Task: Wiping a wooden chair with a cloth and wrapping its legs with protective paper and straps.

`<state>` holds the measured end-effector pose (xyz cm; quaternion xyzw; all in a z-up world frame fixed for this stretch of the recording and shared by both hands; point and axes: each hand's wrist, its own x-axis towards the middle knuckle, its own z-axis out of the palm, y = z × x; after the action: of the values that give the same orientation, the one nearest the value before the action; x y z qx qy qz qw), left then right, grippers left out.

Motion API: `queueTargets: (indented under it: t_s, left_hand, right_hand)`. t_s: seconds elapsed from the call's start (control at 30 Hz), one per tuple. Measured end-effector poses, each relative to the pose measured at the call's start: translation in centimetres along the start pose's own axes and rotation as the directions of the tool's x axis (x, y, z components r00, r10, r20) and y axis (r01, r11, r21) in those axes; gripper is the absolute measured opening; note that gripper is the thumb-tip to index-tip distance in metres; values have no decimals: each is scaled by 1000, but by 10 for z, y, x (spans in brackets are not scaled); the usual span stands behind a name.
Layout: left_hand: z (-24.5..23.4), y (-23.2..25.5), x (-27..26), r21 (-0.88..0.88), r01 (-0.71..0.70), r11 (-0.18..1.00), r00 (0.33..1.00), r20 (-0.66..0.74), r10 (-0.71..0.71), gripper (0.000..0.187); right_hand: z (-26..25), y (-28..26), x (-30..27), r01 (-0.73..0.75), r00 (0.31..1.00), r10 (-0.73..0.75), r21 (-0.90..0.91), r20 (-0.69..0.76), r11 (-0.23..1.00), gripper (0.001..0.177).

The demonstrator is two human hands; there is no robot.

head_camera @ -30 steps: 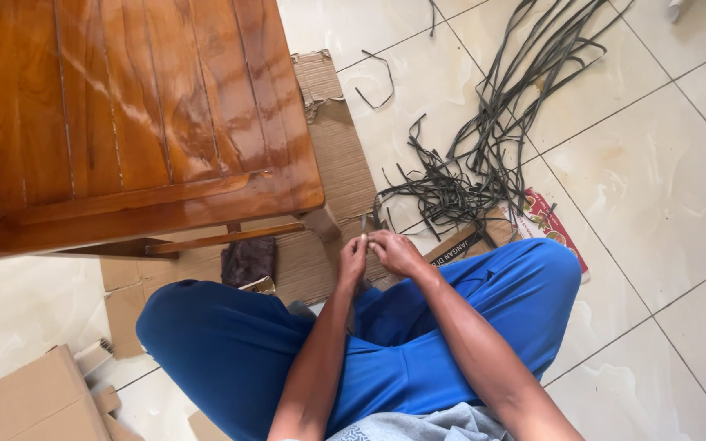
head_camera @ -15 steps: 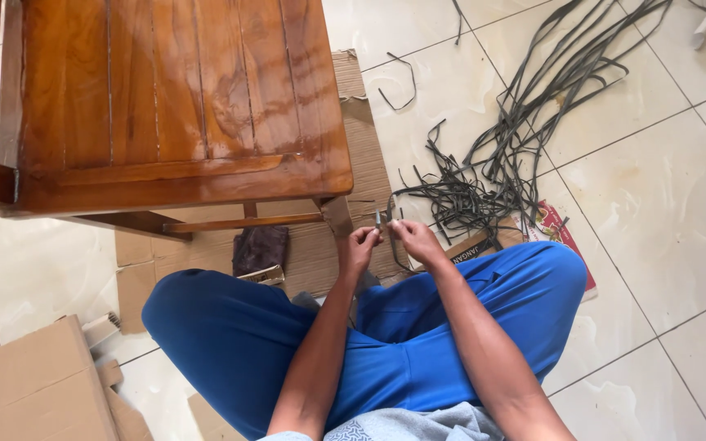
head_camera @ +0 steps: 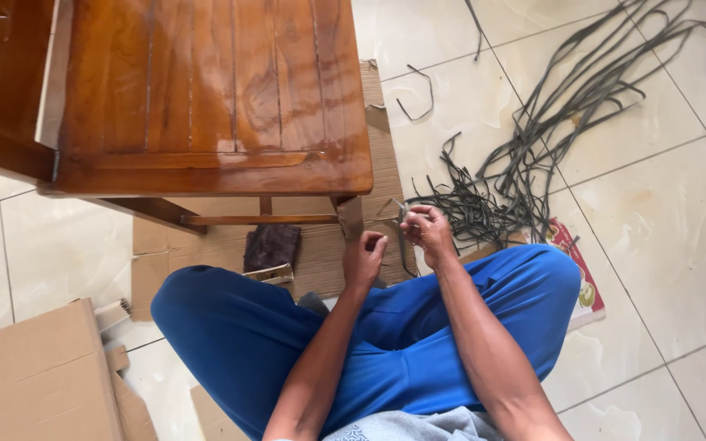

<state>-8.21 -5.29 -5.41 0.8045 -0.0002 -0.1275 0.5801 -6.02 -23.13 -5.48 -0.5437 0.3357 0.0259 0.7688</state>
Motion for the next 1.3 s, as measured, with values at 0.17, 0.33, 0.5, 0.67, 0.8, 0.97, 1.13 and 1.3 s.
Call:
queueTargets:
  t_s: [0.17, 0.33, 0.5, 0.67, 0.8, 0.97, 1.13, 1.3]
  left_hand:
    - [-17, 18, 0, -37, -13, 999, 891, -454, -5, 33]
    - [-44, 48, -8, -147, -142, 979, 888, -456, 60, 36]
    - [-86, 83, -4, -104, -167, 980, 953, -273, 134, 55]
    - [-124, 61, 27, 255, -292, 922, 948, -51, 314, 64]
    - [-131, 52, 30, 96, -248, 964, 969, 10, 248, 77]
    - [-118, 81, 13, -222, -210, 952, 977, -20, 211, 78]
    - [-100, 84, 10, -273, -250, 929, 968, -74, 239, 85]
    - [-83, 77, 25, -162, -259, 952, 954, -199, 226, 81]
  right_hand:
    - [33, -48, -20, 231, 971, -221, -106, 93, 967, 23]
    - [55, -91, -20, 657, 747, -346, -556, 567, 509, 54]
    - [87, -128, -23, 762, 627, -236, -520, 742, 386, 56]
    - [100, -121, -25, 706, 646, -129, -525, 752, 475, 62]
    - [104, -111, -39, 750, 585, -252, -396, 771, 530, 48]
    - [105, -103, -42, 821, 520, -433, -291, 736, 492, 37]
    - [104, -94, -35, 805, 582, -486, -378, 652, 457, 30]
    - [107, -89, -41, 792, 609, -561, -394, 560, 466, 14]
